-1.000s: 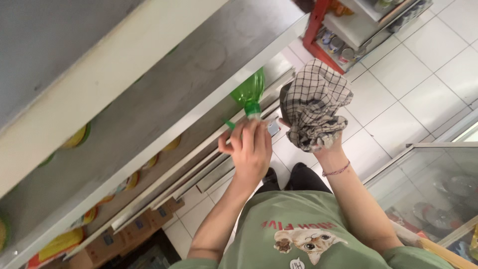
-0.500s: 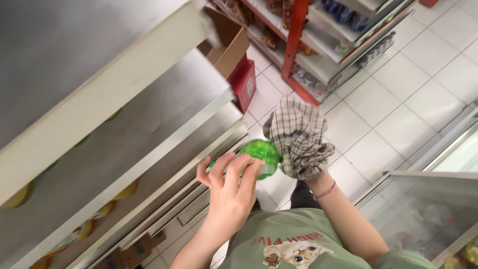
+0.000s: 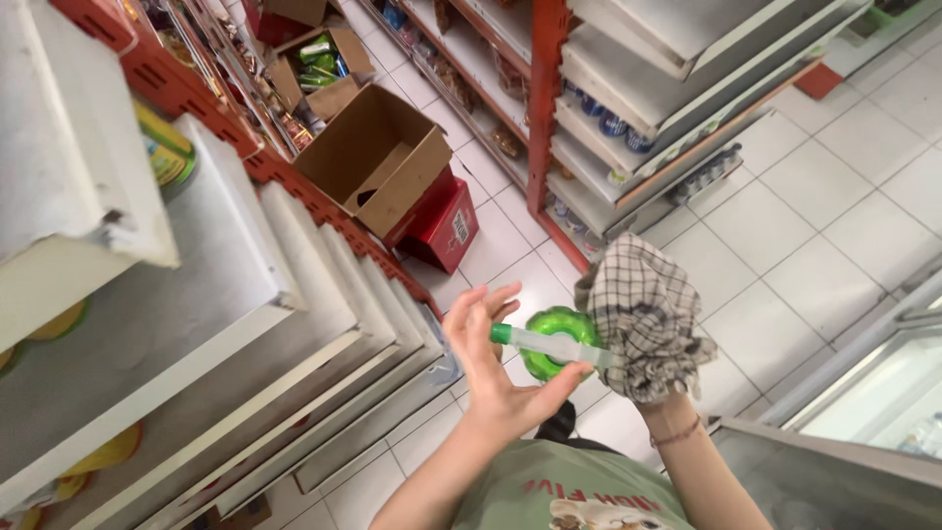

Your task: The person cleans the glass door of a commercial refrigerator and the shelves of a nearby display unit. They use a cloth to wipe the surfaces and a spray bottle to apply cleaning solution. The person handles the cloth and spray bottle throughout the task, moving between the refrigerator and the shelving unit.

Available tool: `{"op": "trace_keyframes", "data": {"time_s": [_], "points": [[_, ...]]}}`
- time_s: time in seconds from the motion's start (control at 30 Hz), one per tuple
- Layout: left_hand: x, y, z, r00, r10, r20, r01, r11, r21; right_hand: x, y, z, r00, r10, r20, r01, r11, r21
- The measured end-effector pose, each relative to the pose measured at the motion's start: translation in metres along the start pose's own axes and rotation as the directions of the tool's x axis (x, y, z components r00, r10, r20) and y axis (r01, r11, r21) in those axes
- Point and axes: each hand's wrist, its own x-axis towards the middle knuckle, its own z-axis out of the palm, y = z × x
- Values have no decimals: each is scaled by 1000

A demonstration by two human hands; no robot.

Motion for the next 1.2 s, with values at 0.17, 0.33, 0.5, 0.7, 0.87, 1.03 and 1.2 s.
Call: {"op": "trace_keyframes", "data": {"time_s": [0.17,0.33,0.5,0.7,0.87,1.03,1.2], "points": [[13,-5,59,995,-86,59,86,996,-2,4,-37,-33,997,-54,-49,55,998,31],[30,-15,105,969,-243,45,236,965,118,15,-64,-55,995,-66,-80,69,997,41],[41,-57,158,863,-505,11,478,809,-342,36,-92,-69,994,-66,-89,70,997,35],[102,-99,197,916,-401,-19,310,737,-600,84,-134,-107,989,-140,-42,138,989,-49],[172,-117,214,963,-270,-11,188,700,-689,145,-208,-95,895,-382,230,445,740,-503],[221,-130,232,988,-133,79,152,764,-628,218,-294,20,494,-684,537,817,154,-555],[239,-134,244,967,-136,216,244,743,-624,260,-345,87,171,-649,741,762,-390,-517]]}}
